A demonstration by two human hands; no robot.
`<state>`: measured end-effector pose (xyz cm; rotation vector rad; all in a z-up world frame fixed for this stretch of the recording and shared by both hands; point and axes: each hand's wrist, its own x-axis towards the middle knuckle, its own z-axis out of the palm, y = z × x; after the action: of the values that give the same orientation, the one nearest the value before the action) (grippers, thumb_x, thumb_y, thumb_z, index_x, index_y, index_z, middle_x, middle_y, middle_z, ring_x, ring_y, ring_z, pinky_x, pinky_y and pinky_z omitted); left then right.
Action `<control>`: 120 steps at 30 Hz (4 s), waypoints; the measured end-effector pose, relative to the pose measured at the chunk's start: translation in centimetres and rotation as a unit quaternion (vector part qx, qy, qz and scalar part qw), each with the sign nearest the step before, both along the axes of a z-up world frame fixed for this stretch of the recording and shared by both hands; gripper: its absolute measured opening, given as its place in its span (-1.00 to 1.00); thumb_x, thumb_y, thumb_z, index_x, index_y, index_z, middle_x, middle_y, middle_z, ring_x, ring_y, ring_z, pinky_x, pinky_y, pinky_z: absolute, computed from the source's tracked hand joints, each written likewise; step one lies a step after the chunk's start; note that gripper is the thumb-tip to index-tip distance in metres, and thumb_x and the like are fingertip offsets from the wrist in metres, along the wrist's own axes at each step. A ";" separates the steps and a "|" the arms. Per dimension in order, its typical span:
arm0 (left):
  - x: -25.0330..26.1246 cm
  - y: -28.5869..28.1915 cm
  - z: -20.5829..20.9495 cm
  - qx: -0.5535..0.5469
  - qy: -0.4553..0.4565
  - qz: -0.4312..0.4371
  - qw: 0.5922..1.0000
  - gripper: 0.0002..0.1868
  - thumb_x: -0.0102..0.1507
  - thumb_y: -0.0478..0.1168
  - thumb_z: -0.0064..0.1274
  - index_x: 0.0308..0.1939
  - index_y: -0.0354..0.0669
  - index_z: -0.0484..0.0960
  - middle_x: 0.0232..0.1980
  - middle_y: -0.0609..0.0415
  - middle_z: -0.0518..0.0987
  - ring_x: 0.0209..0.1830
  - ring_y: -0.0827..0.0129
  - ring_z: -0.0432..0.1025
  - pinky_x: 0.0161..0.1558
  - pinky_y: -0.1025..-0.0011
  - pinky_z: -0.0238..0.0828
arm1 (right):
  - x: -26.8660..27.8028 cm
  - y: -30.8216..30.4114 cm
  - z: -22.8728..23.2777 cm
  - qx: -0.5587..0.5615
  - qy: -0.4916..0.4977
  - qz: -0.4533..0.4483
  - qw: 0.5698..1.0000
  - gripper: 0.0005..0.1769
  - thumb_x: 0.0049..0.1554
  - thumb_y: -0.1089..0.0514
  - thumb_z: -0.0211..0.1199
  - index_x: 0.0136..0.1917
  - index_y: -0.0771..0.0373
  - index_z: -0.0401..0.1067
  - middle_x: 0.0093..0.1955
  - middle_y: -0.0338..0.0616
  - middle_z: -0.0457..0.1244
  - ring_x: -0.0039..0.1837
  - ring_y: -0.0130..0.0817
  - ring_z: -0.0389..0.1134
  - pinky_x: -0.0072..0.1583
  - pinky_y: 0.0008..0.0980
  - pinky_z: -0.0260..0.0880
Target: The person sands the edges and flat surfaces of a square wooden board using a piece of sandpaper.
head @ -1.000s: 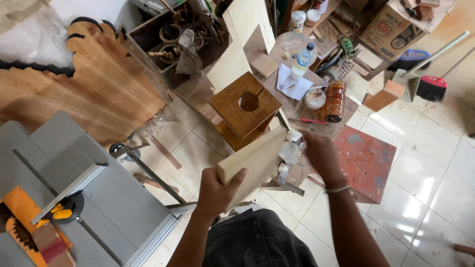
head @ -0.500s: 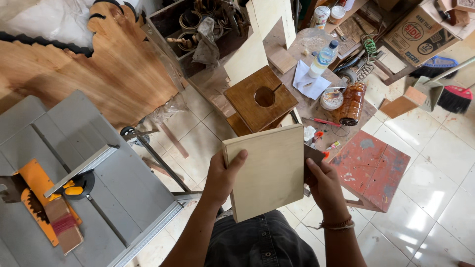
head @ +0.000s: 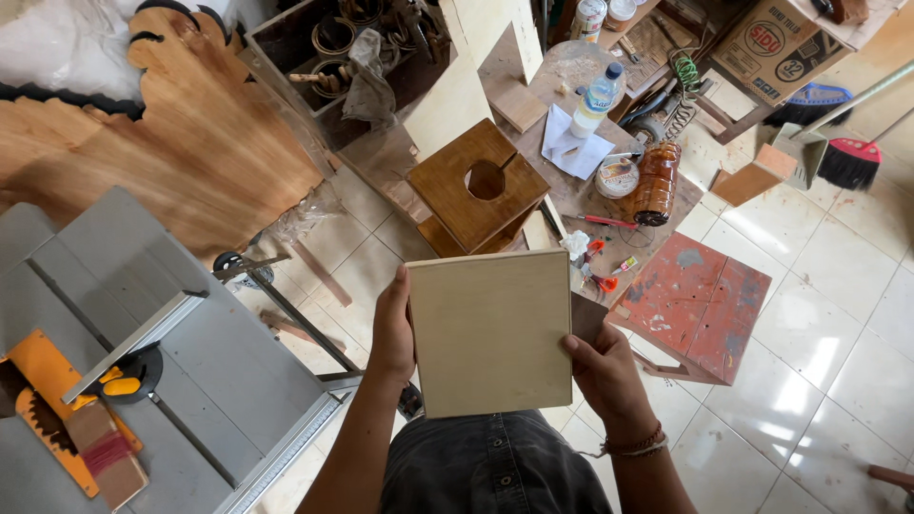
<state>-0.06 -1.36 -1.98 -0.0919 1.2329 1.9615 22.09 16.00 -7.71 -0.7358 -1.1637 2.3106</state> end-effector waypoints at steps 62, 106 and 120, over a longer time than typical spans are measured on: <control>-0.6 0.9 5.5 -0.127 0.331 -0.260 0.898 -0.59 0.18 0.02 0.34 -0.04 -0.17 0.72 -0.39 -0.02 0.66 -0.44 0.37 0.56 -0.24 0.35 0.55 | 0.2 -1.3 6.7 0.168 -0.110 -0.114 0.973 -0.83 0.10 0.31 0.40 -0.03 0.37 0.48 -0.32 -0.18 0.31 -0.29 -0.49 0.35 -0.20 -0.53 0.37; 8.6 4.2 6.4 -0.080 0.290 -0.205 0.931 -0.63 0.31 -0.01 0.15 -0.01 -0.21 0.51 -0.45 -0.02 0.60 -0.41 0.38 0.52 -0.31 0.38 0.63 | 3.6 5.9 13.3 0.667 0.025 0.012 0.745 -0.88 0.10 0.27 0.41 -0.05 0.27 0.63 0.07 -0.03 0.48 0.02 0.03 0.54 0.12 -0.06 0.50; 13.6 6.8 7.9 -0.082 0.436 -0.168 0.880 -0.68 0.16 -0.11 0.37 -0.19 -0.23 0.62 -0.36 -0.10 0.65 -0.28 0.13 0.65 -0.32 0.21 0.68 | 4.5 5.0 11.5 0.662 -0.020 -0.031 0.748 -0.41 -0.06 0.21 0.58 0.22 0.39 0.50 0.28 0.07 0.38 0.26 0.13 0.44 0.21 0.02 0.50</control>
<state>13.49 5.43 5.88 0.9593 1.8182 1.5952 26.58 21.04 3.83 -0.2085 -2.2310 0.8628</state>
